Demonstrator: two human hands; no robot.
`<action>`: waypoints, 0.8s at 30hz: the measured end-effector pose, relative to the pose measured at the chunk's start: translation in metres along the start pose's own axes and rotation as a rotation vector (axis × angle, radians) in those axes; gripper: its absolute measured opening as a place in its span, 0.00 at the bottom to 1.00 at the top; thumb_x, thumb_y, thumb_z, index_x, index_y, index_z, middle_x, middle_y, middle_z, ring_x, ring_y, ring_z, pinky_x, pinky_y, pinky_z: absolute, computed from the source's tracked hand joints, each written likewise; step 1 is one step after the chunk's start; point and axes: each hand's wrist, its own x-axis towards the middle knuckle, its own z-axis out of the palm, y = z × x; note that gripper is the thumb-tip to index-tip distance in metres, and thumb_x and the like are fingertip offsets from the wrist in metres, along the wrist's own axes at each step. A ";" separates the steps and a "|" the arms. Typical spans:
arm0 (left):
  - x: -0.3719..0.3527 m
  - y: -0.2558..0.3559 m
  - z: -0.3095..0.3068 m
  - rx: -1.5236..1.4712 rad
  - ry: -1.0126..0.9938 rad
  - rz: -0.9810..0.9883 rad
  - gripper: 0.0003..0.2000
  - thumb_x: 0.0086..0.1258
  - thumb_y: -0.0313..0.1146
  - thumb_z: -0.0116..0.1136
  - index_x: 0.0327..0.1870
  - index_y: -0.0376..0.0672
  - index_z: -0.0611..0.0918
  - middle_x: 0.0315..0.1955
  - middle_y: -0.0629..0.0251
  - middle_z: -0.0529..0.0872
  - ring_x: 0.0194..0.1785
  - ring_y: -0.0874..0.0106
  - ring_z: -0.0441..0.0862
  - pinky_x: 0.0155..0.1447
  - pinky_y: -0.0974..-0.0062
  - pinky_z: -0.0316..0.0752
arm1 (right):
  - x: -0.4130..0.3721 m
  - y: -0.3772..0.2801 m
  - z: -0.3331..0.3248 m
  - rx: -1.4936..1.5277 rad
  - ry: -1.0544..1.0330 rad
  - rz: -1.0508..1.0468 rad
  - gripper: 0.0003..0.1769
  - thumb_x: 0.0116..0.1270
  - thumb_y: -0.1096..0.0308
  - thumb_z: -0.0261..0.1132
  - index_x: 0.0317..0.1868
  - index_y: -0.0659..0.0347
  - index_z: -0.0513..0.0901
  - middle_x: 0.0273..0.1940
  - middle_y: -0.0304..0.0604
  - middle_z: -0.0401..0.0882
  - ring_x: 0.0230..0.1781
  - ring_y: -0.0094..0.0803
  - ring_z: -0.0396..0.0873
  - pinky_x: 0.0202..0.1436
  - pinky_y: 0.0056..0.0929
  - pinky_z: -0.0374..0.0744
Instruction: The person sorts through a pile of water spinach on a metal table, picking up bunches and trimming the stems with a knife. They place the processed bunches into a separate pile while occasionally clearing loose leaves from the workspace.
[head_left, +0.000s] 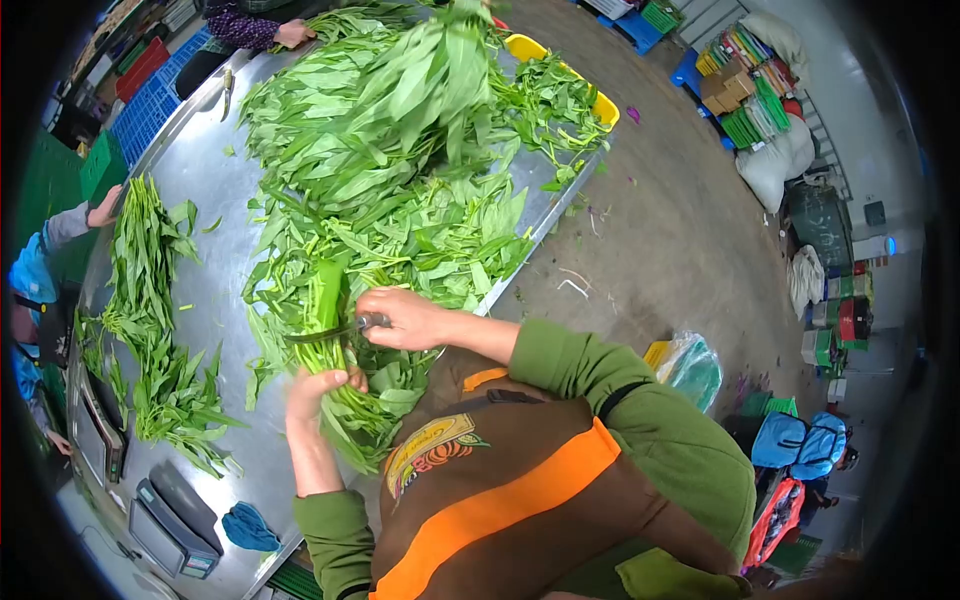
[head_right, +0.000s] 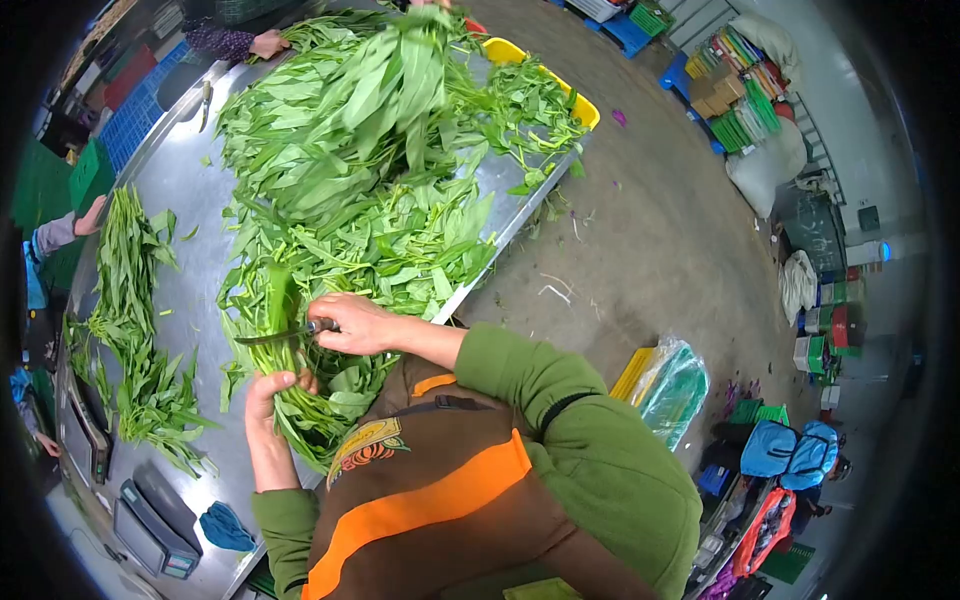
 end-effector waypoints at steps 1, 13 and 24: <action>0.001 -0.002 -0.004 -0.063 -0.073 -0.013 0.21 0.50 0.30 0.68 0.44 0.31 0.77 0.25 0.56 0.81 0.28 0.62 0.80 0.36 0.61 0.79 | 0.000 0.005 0.004 0.019 -0.027 0.021 0.17 0.62 0.58 0.59 0.45 0.62 0.76 0.39 0.48 0.78 0.42 0.43 0.78 0.48 0.41 0.75; -0.003 0.030 0.031 1.365 0.542 0.337 0.21 0.44 0.30 0.71 0.41 0.34 0.80 0.26 0.49 0.85 0.33 0.58 0.86 0.40 0.64 0.79 | -0.014 0.009 -0.017 -0.004 0.132 0.294 0.17 0.62 0.57 0.57 0.45 0.60 0.76 0.37 0.54 0.80 0.40 0.49 0.80 0.44 0.45 0.77; 0.008 0.005 0.004 1.786 0.726 0.655 0.28 0.38 0.27 0.75 0.45 0.37 0.78 0.33 0.55 0.83 0.40 0.56 0.80 0.48 0.63 0.71 | -0.042 0.050 -0.018 -0.216 -0.176 0.771 0.25 0.62 0.56 0.60 0.53 0.66 0.72 0.47 0.59 0.78 0.49 0.52 0.78 0.52 0.50 0.75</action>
